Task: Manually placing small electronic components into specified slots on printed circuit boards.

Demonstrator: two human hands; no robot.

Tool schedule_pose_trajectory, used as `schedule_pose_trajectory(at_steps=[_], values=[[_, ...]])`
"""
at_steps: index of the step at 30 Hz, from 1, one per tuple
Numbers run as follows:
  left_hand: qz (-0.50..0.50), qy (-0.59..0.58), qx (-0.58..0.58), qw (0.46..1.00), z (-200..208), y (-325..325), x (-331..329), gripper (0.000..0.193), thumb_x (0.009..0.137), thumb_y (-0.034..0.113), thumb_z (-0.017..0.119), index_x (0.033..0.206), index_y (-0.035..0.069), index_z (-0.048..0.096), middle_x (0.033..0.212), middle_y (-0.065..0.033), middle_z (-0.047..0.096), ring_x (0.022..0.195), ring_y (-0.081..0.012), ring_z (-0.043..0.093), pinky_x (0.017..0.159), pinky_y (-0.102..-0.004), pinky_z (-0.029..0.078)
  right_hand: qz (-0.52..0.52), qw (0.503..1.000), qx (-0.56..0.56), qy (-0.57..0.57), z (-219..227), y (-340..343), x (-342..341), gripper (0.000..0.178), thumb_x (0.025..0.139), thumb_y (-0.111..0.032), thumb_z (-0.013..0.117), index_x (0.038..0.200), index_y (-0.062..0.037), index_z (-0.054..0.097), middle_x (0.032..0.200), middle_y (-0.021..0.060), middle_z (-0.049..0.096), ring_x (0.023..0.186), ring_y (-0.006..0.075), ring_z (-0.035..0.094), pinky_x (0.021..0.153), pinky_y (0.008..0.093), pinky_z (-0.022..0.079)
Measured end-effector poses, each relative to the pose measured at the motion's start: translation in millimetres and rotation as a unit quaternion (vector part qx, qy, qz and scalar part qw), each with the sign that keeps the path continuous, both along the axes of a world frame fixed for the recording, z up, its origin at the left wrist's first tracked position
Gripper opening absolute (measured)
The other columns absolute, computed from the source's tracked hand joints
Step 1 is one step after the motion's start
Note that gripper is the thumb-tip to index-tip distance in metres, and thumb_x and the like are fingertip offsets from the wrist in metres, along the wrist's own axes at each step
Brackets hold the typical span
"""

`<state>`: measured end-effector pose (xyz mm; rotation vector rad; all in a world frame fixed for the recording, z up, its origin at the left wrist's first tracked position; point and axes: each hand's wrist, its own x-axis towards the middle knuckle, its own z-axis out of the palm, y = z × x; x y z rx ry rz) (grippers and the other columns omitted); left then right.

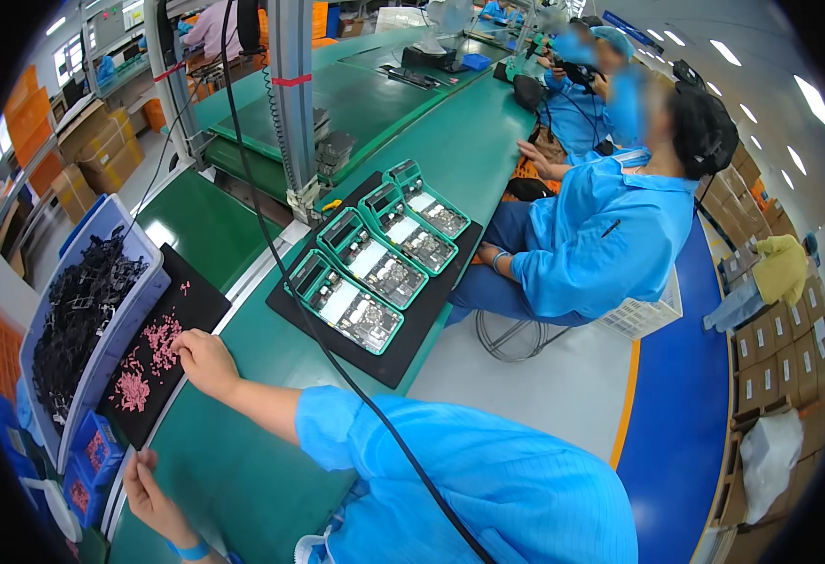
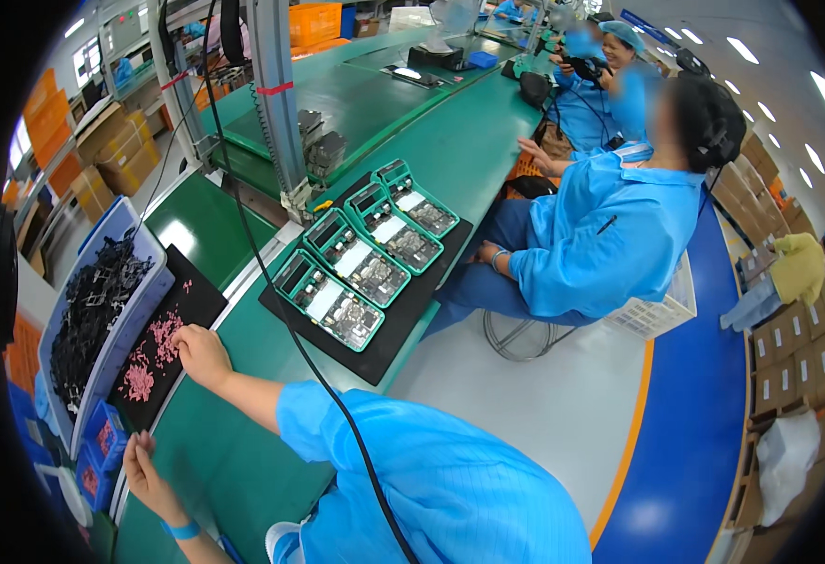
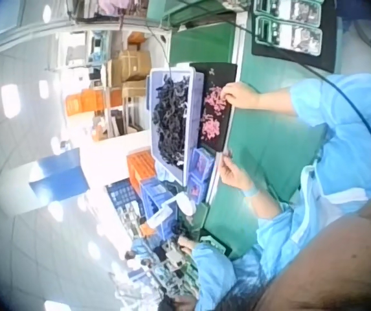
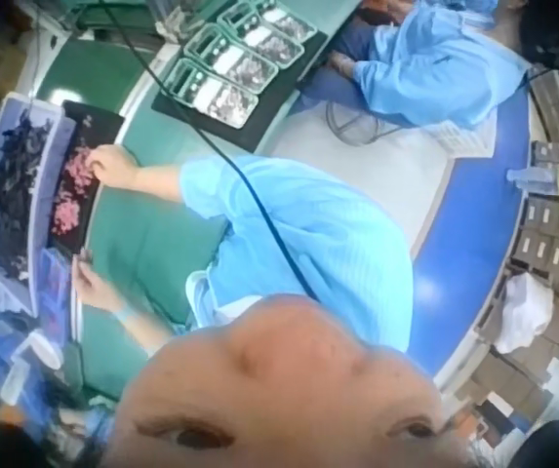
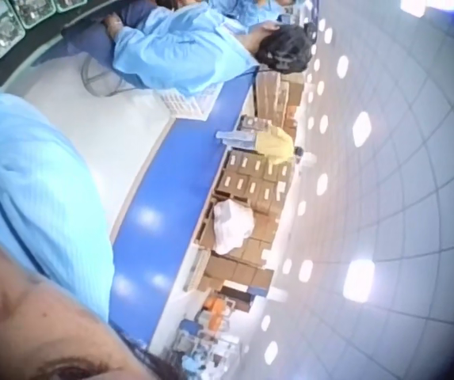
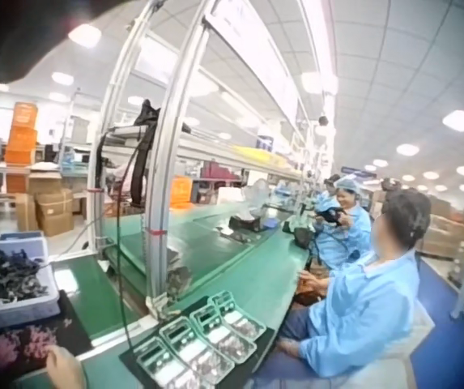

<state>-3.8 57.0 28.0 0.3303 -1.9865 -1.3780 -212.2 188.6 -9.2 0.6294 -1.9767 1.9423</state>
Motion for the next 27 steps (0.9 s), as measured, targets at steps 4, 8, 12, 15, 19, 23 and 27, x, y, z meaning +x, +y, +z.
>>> schedule_pose_trajectory(at_steps=[4,8,12,15,19,23,27], values=[[0.001,-0.069,0.037,0.997,-21,-8,26,0.023,0.099,0.014,0.05,0.111,-0.002,0.061,0.08,-0.0028,0.06,0.065,-0.0064,0.049,0.059,-0.0195,0.039,-0.005,1.0,-0.002,-0.001,-1,-2,0,0.008,0.081,-0.004,0.052,0.081,-0.0042,0.06,0.082,0.0134,0.061,0.082,0.0334,0.06,0.073,0.044,0.047],[0.017,-0.133,0.046,0.99,-43,-4,25,0.022,0.095,0.018,0.057,0.102,-0.001,0.065,0.079,-0.0003,0.059,0.067,-0.0068,0.049,0.06,-0.0202,0.039,0.004,1.0,0.019,0.022,-11,-14,-1,0.007,0.078,-0.002,0.057,0.082,-0.0031,0.063,0.085,0.0157,0.062,0.084,0.0343,0.059,0.074,0.0421,0.049],[-0.002,-0.148,0.009,0.989,-43,10,-4,0.019,0.089,0.016,0.064,0.095,-0.001,0.068,0.085,-0.0048,0.066,0.077,-0.011,0.059,0.071,-0.0252,0.048,-0.011,0.999,0.012,0.047,-18,-2,-16,0.014,0.084,-0.002,0.057,0.097,-0.0033,0.062,0.094,0.0125,0.061,0.089,0.0273,0.06,0.08,0.0365,0.049],[-0.027,-0.165,-0.08,0.983,-37,13,-42,0.015,0.085,0.014,0.066,0.091,0.0,0.069,0.084,-0.0097,0.069,0.076,-0.0148,0.065,0.07,-0.0279,0.051,-0.026,0.999,0.022,0.022,-27,19,-44,0.011,0.086,-0.003,0.058,0.096,-0.0026,0.062,0.09,0.0094,0.06,0.084,0.0186,0.059,0.077,0.0317,0.049],[0.001,-0.183,-0.238,0.954,14,43,-86,0.009,0.077,0.013,0.067,0.082,0.005,0.068,0.081,-0.0121,0.065,0.078,-0.0308,0.063,0.07,-0.0379,0.051,0.01,0.991,0.122,0.054,-6,43,-52,0.009,0.082,-0.004,0.061,0.09,-0.0035,0.065,0.09,0.0109,0.06,0.077,0.0207,0.061,0.071,0.0314,0.05],[0.053,-0.14,-0.342,0.928,23,64,-148,0.006,0.075,0.012,0.067,0.078,0.007,0.068,0.078,-0.012,0.063,0.084,-0.0322,0.059,0.077,-0.0421,0.048,0.052,0.987,0.146,0.046,11,71,-67,0.01,0.081,-0.002,0.06,0.09,-0.0024,0.065,0.093,0.0104,0.059,0.076,0.0204,0.061,0.071,0.0311,0.051],[0.044,-0.137,-0.446,0.883,15,66,-176,0.028,0.075,0.024,0.07,0.097,0.007,0.068,0.105,-0.0095,0.061,0.105,-0.0287,0.053,0.09,-0.0452,0.04,0.063,0.986,0.146,0.045,14,73,-66,0.012,0.081,-0.001,0.06,0.091,-0.002,0.066,0.093,0.0105,0.059,0.075,0.0199,0.061,0.07,0.0305,0.051]])
